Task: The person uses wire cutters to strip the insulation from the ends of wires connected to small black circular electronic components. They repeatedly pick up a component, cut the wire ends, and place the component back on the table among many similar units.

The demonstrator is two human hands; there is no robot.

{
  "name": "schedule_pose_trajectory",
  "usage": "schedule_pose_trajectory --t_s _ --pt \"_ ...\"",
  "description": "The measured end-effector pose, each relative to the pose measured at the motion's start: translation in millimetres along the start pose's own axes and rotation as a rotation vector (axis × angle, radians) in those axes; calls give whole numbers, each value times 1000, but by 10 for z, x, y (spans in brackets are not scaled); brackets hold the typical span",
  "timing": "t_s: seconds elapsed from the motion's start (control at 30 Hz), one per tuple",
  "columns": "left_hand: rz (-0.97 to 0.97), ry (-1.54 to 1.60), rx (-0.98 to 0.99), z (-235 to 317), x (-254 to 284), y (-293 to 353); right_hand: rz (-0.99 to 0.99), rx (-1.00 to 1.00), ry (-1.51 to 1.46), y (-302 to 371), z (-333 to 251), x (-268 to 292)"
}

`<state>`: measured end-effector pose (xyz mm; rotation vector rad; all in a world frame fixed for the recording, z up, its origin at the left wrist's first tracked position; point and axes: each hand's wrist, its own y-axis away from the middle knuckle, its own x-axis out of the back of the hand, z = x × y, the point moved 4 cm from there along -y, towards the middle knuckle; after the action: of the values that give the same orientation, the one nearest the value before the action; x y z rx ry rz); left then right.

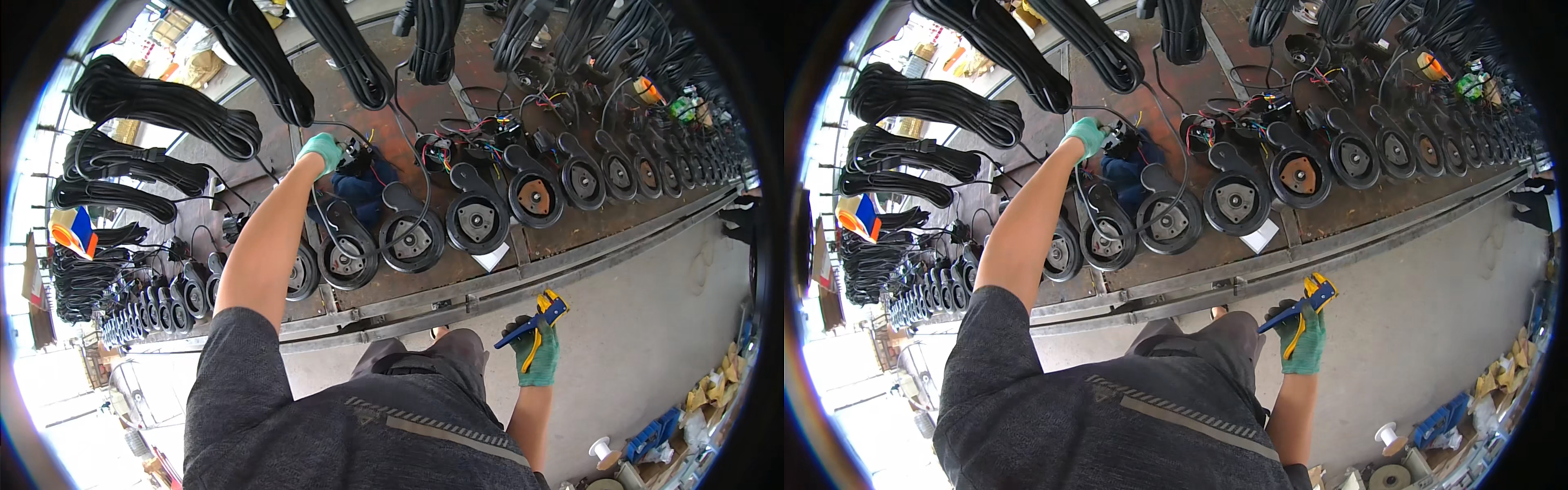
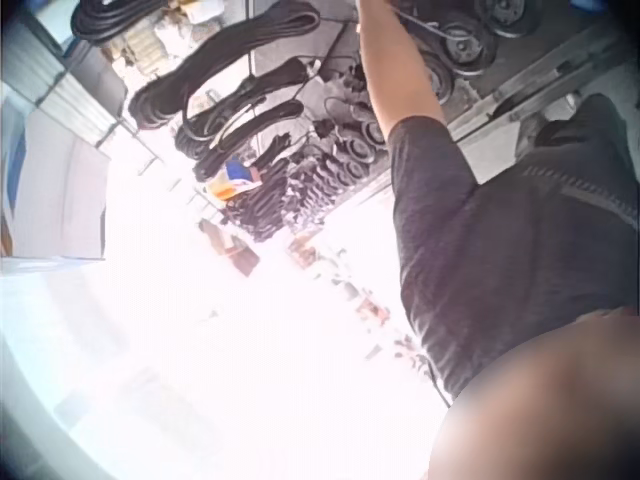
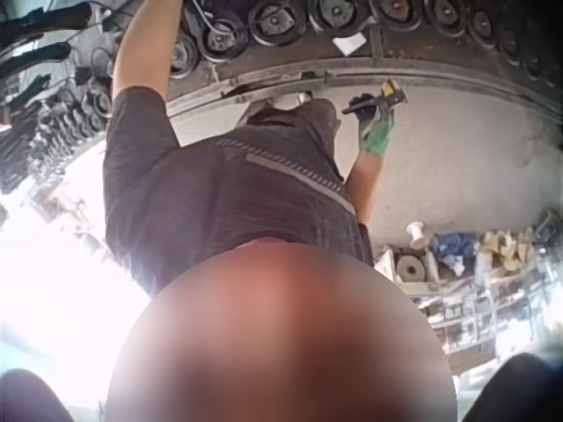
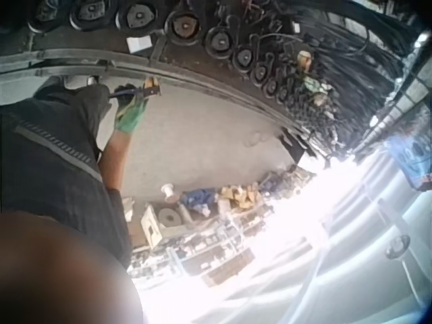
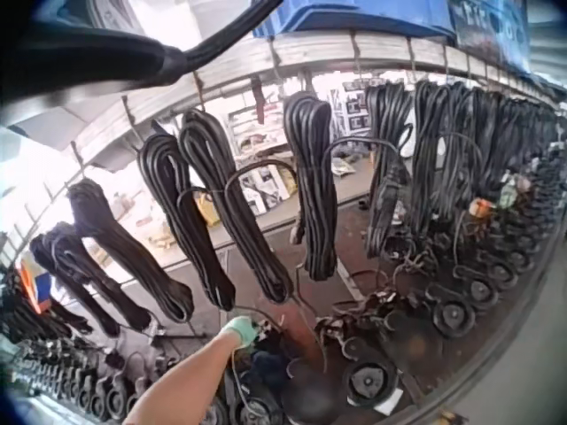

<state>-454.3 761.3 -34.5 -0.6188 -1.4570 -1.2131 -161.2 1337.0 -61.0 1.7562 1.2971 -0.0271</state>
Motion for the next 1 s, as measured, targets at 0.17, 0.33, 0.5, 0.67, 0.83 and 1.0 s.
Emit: schedule_pose_trajectory --t_s 0.17,0.33,0.5,0.67,0.83,1.0 --pt "126 792 118 -404 321 716 -103 3 -19 -115 -222 -139" --pt "159 1501 131 -310 613 2462 -457 -105 -9 -7 -470 -1007" --pt "40 2071 96 -23 -9 3314 -682 -313 449 65 -87 -1969" --pt "-37 2219 -23 65 -613 3705 -862 -269 597 217 777 -2576" --pt "-74 2110 -113 -11 -642 3973 -816 -37 668 237 1166 -2725" --pt "209 1188 -201 -670 -511 3873 -1053 284 859 271 1211 -2799"
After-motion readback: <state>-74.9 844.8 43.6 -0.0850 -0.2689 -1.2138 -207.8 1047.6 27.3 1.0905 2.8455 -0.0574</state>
